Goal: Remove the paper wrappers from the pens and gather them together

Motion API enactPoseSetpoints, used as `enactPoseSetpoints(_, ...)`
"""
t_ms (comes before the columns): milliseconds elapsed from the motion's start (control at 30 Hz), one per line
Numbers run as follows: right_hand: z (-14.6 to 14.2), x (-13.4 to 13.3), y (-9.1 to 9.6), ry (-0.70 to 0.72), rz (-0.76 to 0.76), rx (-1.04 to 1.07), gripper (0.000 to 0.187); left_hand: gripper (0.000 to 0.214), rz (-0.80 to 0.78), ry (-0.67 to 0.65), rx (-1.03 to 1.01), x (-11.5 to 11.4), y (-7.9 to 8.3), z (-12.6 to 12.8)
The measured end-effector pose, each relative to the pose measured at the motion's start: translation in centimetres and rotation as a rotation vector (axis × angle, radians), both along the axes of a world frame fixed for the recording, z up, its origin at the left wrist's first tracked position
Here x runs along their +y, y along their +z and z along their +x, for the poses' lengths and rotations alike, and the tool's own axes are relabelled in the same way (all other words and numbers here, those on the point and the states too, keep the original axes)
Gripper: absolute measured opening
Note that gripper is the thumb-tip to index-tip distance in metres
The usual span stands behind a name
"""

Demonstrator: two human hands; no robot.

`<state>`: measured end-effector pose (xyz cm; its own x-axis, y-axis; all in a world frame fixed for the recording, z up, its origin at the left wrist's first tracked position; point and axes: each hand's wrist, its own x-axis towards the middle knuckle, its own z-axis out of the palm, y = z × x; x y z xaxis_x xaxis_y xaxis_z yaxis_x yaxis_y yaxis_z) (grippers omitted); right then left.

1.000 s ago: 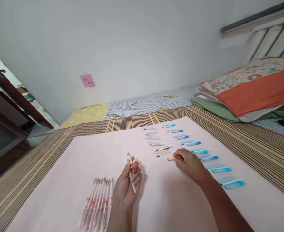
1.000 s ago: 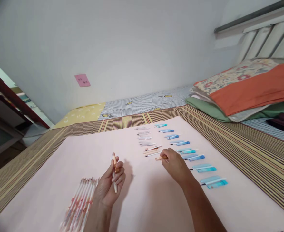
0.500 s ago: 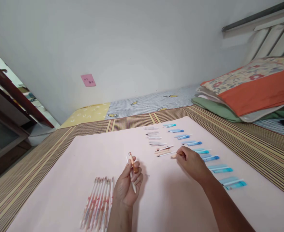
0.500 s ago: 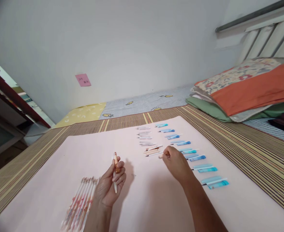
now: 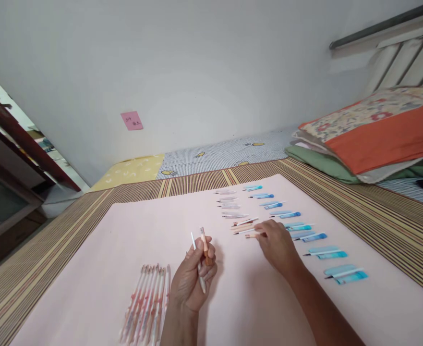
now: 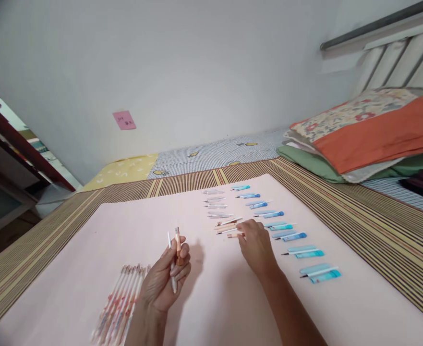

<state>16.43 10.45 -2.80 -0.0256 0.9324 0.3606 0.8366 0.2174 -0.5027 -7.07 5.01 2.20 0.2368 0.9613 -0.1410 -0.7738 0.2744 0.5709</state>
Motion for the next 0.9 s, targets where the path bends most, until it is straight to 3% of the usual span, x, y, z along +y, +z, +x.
enactPoseSetpoints(167,-2.9,-0.4,0.4,0.119,0.002,-0.125,0.018,0.017,-0.055,-0.026,-0.058,0.0,-0.1,0.1)
enactPoseSetpoints(467,-4.4,0.0,-1.0,0.114,-0.029,-0.222,0.029,0.015,0.039,-0.058,-0.023,-0.1,-0.4,0.1)
enactPoseSetpoints(733,-4.6,-0.1,-1.6,0.098,-0.054,-0.063,0.026,0.015,0.023,-0.056,-0.037,-0.1,-0.5,0.2)
enactPoseSetpoints(900,-5.0,-0.9,-0.2,0.129,-0.08,0.162,0.021,0.014,-0.054,-0.016,-0.122,0.2,-1.0,0.1)
